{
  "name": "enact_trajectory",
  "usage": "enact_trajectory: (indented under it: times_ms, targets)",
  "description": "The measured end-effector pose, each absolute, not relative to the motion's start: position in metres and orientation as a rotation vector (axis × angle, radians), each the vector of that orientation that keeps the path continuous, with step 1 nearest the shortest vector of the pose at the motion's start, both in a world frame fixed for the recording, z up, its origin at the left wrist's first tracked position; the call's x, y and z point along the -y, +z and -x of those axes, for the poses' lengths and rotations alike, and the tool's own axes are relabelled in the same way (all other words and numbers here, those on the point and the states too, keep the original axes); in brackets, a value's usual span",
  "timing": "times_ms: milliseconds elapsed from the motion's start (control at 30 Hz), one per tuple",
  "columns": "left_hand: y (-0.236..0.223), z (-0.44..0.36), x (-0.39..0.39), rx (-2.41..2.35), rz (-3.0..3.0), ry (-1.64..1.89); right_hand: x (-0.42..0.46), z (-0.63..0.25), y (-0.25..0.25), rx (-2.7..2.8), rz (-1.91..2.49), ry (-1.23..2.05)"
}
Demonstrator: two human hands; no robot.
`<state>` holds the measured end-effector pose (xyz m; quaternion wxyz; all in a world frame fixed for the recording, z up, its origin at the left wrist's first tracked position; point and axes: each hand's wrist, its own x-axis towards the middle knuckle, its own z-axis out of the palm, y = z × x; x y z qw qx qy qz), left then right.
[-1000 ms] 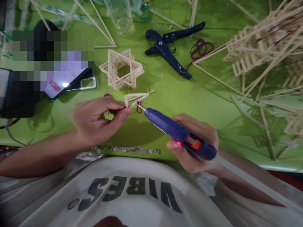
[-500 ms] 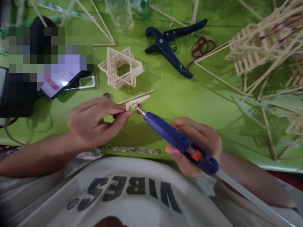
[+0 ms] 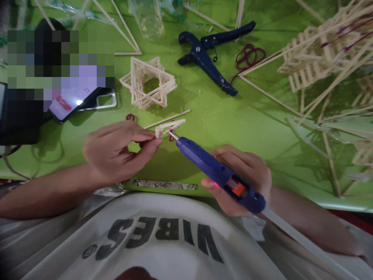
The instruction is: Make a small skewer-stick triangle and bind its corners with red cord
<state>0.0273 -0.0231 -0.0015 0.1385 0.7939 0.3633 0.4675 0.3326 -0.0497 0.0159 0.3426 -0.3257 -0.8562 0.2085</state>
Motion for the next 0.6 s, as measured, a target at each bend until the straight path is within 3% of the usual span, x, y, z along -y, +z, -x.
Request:
enact_trajectory:
  times_ms: [600]
  targets:
    - [-0.0032, -0.0284, 0.0207, -1.013, -2.270, 1.395, 0.0505, -0.3241, 0.0120, 2.079, 0.876, 0.631]
